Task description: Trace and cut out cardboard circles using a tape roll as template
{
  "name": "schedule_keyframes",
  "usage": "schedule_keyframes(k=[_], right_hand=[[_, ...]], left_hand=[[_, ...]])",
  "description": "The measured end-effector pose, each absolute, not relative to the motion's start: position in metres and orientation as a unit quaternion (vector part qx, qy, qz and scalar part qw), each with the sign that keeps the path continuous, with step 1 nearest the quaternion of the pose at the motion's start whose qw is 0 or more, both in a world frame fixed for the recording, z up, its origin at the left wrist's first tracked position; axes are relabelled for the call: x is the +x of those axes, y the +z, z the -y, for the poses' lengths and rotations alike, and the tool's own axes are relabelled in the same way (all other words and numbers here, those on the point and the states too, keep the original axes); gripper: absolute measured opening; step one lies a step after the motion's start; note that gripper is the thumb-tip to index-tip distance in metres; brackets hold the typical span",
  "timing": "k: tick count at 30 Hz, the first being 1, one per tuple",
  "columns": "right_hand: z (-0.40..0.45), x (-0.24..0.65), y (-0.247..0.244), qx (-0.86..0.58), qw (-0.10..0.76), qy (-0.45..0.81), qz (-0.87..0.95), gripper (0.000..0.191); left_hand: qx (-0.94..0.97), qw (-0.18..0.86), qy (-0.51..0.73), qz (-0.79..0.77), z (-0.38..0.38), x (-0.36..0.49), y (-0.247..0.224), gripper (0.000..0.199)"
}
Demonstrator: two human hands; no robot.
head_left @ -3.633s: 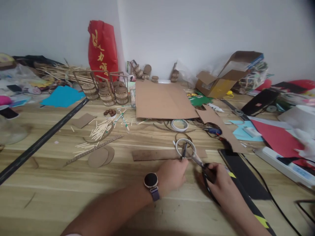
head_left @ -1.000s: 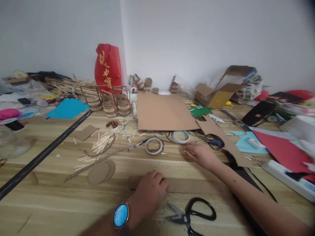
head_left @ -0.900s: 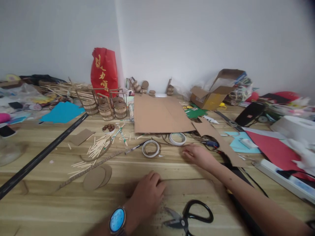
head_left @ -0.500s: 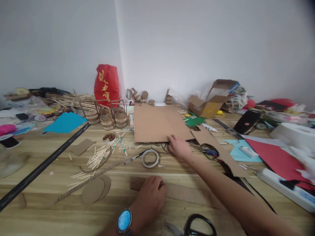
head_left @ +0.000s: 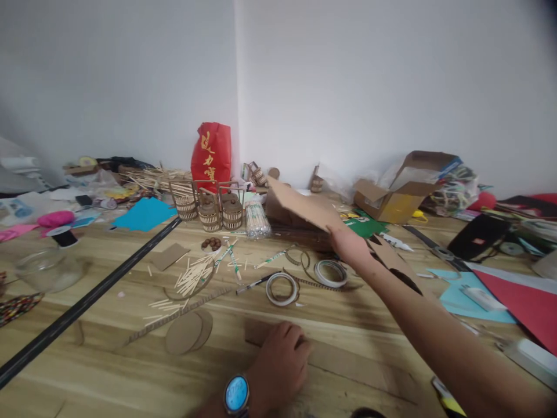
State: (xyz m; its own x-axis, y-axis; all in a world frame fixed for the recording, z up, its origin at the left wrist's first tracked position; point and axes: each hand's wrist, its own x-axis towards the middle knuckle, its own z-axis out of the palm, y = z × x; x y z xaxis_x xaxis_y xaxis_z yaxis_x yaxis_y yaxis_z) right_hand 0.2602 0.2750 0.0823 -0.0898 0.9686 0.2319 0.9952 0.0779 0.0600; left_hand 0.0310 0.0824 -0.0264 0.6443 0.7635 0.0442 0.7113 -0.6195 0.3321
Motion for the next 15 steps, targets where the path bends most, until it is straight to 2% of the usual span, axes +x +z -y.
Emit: schedule_keyframes(k=[9,15], right_hand=[[-0.282,0.301,0.104,-0.719,0.172,-0.084,0.668,0.029],[-0.28,0.317,0.091,-0.726,0.216,-0.072,0.649,0.028]], left_hand=[[0.896,0.138,0.113,-0.406,-0.08,0.032,-0.024,0.021],[0.79,0.274,0.325,-0.442,-0.11,0.032,0.007,0.026]])
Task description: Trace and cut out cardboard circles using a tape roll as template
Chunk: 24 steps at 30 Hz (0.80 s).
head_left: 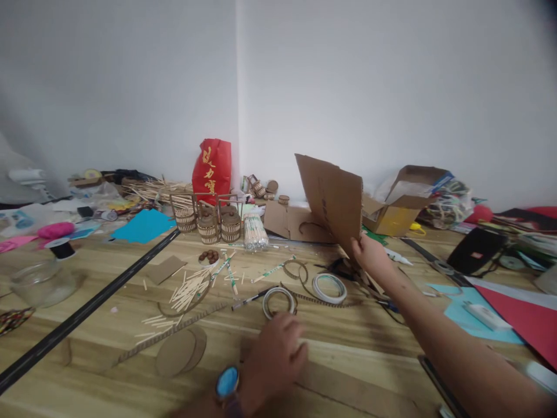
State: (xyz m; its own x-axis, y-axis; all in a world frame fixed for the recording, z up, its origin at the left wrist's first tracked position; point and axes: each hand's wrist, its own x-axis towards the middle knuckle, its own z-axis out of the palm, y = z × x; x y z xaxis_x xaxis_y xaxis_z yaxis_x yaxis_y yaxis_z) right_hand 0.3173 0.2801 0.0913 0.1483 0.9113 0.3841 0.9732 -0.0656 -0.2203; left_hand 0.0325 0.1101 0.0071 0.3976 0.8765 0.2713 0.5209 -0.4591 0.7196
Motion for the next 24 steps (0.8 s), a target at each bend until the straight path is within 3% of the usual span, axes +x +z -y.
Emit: schedule_keyframes(k=[5,8,16,24], right_hand=[[-0.286,0.331,0.082,-0.731,0.252,-0.075,0.63,0.027],[-0.289,0.342,0.077,-0.732,0.272,-0.083,0.619,0.026],[-0.294,0.357,0.073,-0.725,0.3,-0.088,0.613,0.024],[-0.287,0.354,0.073,-0.746,0.308,-0.071,0.586,0.025]], left_hand=[[0.722,0.326,0.364,-0.49,-0.205,0.025,0.03,0.016],[0.678,0.353,0.375,-0.524,-0.242,0.021,0.025,0.03],[0.642,0.457,0.364,-0.496,-0.216,0.025,-0.01,0.029],[0.547,0.515,0.4,-0.525,-0.221,-0.021,-0.01,0.033]])
